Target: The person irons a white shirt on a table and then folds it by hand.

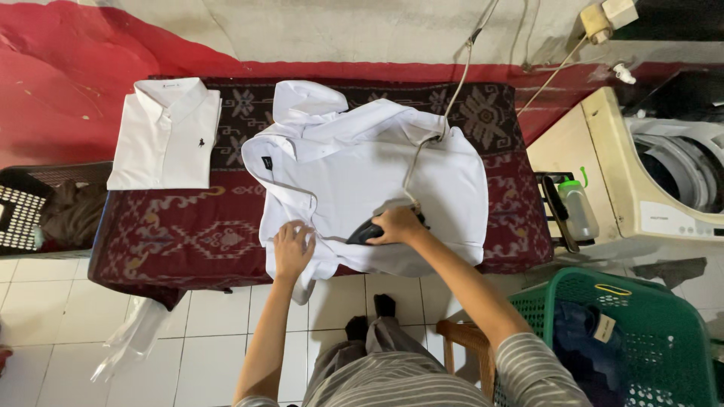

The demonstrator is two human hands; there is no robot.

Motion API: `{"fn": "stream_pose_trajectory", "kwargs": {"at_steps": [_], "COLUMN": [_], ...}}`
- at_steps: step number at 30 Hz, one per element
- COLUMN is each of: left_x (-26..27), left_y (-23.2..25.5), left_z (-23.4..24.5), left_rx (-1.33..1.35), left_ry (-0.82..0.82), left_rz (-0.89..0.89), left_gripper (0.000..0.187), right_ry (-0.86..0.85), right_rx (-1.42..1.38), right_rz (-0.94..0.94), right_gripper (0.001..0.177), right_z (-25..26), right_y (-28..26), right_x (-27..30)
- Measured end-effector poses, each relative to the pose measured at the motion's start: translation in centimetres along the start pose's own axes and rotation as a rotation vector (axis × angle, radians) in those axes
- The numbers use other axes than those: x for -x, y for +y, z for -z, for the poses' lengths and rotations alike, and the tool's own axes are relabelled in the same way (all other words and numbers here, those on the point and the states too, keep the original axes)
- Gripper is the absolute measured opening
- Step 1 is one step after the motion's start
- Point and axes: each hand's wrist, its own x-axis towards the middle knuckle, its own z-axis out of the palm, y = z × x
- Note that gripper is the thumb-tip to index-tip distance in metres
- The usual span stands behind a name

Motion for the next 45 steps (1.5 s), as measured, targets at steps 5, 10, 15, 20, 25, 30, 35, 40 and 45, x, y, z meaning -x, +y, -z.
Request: {"fn": "stream_pose_trajectory", "kwargs": {"at_steps": [5,10,15,20,25,30,35,40,45], "left_x": [0.6,0.0,-1.9,-3.1,-4.0,-4.5,-4.7,-3.7,-3.2], "left_y": [-0.3,-0.9,-1.2,-1.0,-1.6,-2.7,-2.9,-2.2,-1.8], "left_z": [-0.1,-2.1,-3.5,-4.4,-5.1,-5.6,-5.7,-4.7,-3.2], "left_rx": [-0.017,-0.041,-0.035,0.065,0.094,0.019,0.013,0.128,0.292], "left_ry": [0.037,0.066,0.113,0.043,-0.036,-0.208,-0.224,-0.096,0.042], "left_rz": [0.118,0.248,0.363,0.493,0.564,0.695,0.687,0.666,0.603], "left_gripper": [0.016,0.014,0.017,0.018,0.032,0.043,0.044,0.025,0.022], "right_ry": [0.05,0.141,0.082,-0.007,0.166,0.136,0.316,0.321,0.156], "right_rx": [-0.029,-0.007,-0.055,-0.115,-0.105,-0.05,0.004,-0.007,-0.035], "right_rz": [-0.148,-0.151,-0.06,-0.029,0.035,-0.195,-0.269,-0.248,-0.192], "right_gripper": [0.057,0.054,0.058,0.054,0.052,0.054,0.05,0.051,0.054], "right_z": [1.8,1.5,1.0,0.9,0.8,0.9,0.9,0.4,0.4], "right_y": [4.2,2.8,-3.2,-6.2,-2.0,6.2,9.3,5.0,-0.6], "right_x": [2.9,2.3,-1.7,-4.3,-2.8,0.6,1.9,-2.1,-8.0]}}
